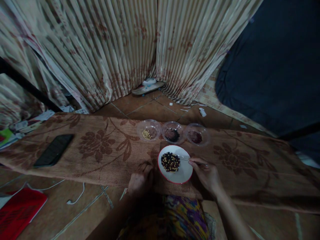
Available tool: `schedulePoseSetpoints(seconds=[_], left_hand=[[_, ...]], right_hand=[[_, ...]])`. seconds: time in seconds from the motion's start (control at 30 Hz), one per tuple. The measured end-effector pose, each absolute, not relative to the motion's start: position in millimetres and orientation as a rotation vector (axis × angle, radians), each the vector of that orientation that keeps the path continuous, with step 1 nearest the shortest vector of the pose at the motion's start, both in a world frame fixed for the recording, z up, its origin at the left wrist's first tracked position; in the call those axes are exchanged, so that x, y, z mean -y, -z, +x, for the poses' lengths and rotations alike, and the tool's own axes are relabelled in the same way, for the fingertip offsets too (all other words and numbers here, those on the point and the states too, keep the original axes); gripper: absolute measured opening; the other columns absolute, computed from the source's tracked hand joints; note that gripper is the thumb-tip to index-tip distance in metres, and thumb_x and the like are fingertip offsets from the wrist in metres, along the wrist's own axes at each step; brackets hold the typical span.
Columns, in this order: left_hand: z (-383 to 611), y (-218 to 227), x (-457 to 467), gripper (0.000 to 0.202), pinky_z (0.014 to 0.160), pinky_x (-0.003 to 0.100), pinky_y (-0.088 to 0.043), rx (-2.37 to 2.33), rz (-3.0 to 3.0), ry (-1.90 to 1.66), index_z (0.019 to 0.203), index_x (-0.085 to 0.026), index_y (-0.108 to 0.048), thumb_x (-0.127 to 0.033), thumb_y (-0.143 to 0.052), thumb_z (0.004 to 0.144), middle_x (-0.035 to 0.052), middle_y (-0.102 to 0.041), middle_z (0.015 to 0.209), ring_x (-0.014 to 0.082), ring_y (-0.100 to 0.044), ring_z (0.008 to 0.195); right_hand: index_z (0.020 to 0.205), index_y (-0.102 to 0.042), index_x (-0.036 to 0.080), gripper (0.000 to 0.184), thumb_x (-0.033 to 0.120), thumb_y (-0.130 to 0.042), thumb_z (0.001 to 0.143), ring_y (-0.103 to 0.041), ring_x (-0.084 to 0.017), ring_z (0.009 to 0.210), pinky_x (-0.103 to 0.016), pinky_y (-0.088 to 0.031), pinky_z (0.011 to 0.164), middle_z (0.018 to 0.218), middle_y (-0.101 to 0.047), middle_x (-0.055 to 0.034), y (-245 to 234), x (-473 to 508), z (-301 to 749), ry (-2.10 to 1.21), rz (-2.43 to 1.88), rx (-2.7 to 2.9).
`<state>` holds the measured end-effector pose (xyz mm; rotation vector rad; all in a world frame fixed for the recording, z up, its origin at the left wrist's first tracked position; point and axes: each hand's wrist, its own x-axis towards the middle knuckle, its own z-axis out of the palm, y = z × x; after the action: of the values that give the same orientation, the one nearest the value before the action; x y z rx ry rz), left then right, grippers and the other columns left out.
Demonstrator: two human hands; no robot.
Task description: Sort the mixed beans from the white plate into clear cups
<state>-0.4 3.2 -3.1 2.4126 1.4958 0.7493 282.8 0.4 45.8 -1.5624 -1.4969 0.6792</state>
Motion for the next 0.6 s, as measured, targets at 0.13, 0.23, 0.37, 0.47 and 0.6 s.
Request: schedulePoseSetpoints(seconds=[0.13, 0.23, 0.37, 0.47, 0.6], left_hand=[[-0.9, 3.6, -3.1, 0.014, 0.075, 0.026, -0.051, -1.496, 2.413, -0.747, 0.092, -0.023, -0.058, -0.018, -0.046, 0.091, 0.0029, -0.064, 0.09, 0.0145, -0.061, 0.084], [-1.1, 4.6, -2.8, 0.015, 0.074, 0.026, -0.051, -1.51, 2.414, -0.72, 0.093, -0.023, -0.059, -0.019, -0.045, 0.091, 0.003, -0.064, 0.09, 0.0146, -0.06, 0.083], [-1.0, 5.4, -2.7, 0.014, 0.075, 0.027, -0.051, -1.503, 2.425, -0.737, 0.093, -0.022, -0.058, -0.019, -0.045, 0.091, 0.0038, -0.064, 0.091, 0.0152, -0.06, 0.084], [-0.8, 5.9, -3.0, 0.014, 0.075, 0.027, -0.051, -1.504, 2.426, -0.741, 0.092, -0.022, -0.059, -0.018, -0.046, 0.091, 0.0039, -0.064, 0.09, 0.015, -0.06, 0.084], [-1.0, 6.3, -2.8, 0.013, 0.072, 0.026, -0.05, -1.528, 2.42, -0.702, 0.093, -0.022, -0.059, -0.018, -0.047, 0.09, 0.0032, -0.064, 0.09, 0.0151, -0.06, 0.083]], right_hand=[[0.084, -0.074, 0.02, 0.028, 0.046, -0.062, 0.083, -0.067, -0.021, 0.086, -0.032, -0.054, 0.076, 0.092, -0.073, -0.0077, -44.8, 1.7, 282.9, -0.665, -1.563, 1.505], [0.084, -0.074, 0.02, 0.027, 0.045, -0.062, 0.083, -0.068, -0.021, 0.086, -0.031, -0.054, 0.075, 0.093, -0.073, -0.0077, -44.9, 3.5, 283.1, -0.675, -1.568, 1.504], [0.085, -0.074, 0.021, 0.025, 0.044, -0.062, 0.084, -0.068, -0.022, 0.087, -0.032, -0.054, 0.076, 0.094, -0.073, -0.0078, -44.0, 4.2, 283.0, -0.671, -1.562, 1.502], [0.084, -0.073, 0.021, 0.025, 0.043, -0.062, 0.084, -0.067, -0.021, 0.087, -0.033, -0.054, 0.077, 0.093, -0.073, -0.0075, -43.5, 4.2, 282.8, -0.652, -1.551, 1.519], [0.084, -0.073, 0.023, 0.024, 0.043, -0.06, 0.086, -0.068, -0.021, 0.087, -0.032, -0.054, 0.077, 0.094, -0.073, -0.0063, -46.7, 6.1, 282.2, -0.622, -1.55, 1.57]])
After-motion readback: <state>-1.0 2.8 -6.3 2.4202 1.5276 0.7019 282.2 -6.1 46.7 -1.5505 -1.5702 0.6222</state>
